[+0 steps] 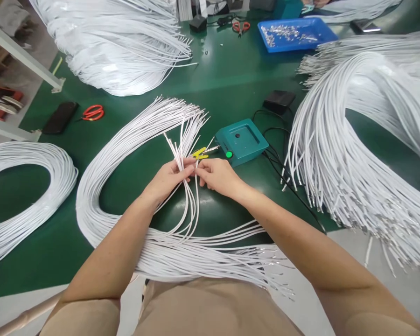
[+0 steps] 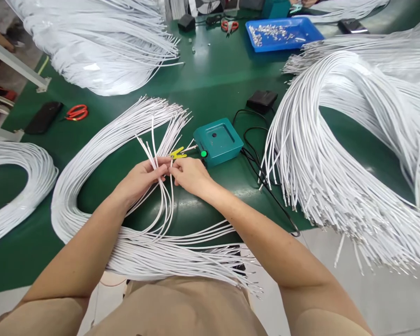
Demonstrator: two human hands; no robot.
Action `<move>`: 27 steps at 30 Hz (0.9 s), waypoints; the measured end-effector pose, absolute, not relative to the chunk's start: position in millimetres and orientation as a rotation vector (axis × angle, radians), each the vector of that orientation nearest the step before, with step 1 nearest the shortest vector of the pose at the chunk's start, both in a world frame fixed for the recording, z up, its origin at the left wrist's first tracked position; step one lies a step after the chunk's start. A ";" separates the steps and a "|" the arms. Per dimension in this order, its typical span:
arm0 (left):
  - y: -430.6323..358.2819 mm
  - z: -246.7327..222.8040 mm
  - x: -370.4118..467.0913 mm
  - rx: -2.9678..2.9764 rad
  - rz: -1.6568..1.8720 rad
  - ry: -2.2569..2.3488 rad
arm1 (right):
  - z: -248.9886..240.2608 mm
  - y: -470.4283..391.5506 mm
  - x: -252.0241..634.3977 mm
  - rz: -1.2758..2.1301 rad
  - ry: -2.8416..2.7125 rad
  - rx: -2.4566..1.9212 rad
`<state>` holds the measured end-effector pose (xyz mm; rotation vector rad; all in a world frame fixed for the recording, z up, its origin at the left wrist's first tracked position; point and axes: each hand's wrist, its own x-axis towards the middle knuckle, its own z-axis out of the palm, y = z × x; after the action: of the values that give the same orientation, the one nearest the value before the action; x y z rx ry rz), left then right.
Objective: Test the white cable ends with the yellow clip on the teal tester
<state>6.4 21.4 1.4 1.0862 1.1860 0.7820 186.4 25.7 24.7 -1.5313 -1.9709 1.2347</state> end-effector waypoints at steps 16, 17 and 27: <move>27.9 5.5 6.9 0.963 1.016 1.190 | 5.8 55.5 163.6 1.658 -1.203 -1.078; 28.5 5.4 7.3 0.981 1.035 1.196 | 4.2 55.4 162.4 1.695 -1.146 -1.050; 23.0 12.8 18.0 1.191 1.038 1.208 | 5.8 50.0 164.0 1.932 -0.852 -0.937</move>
<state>18.0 23.0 12.8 1.1905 1.2077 1.0378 164.0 50.0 5.8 -0.9374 -0.8517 1.9319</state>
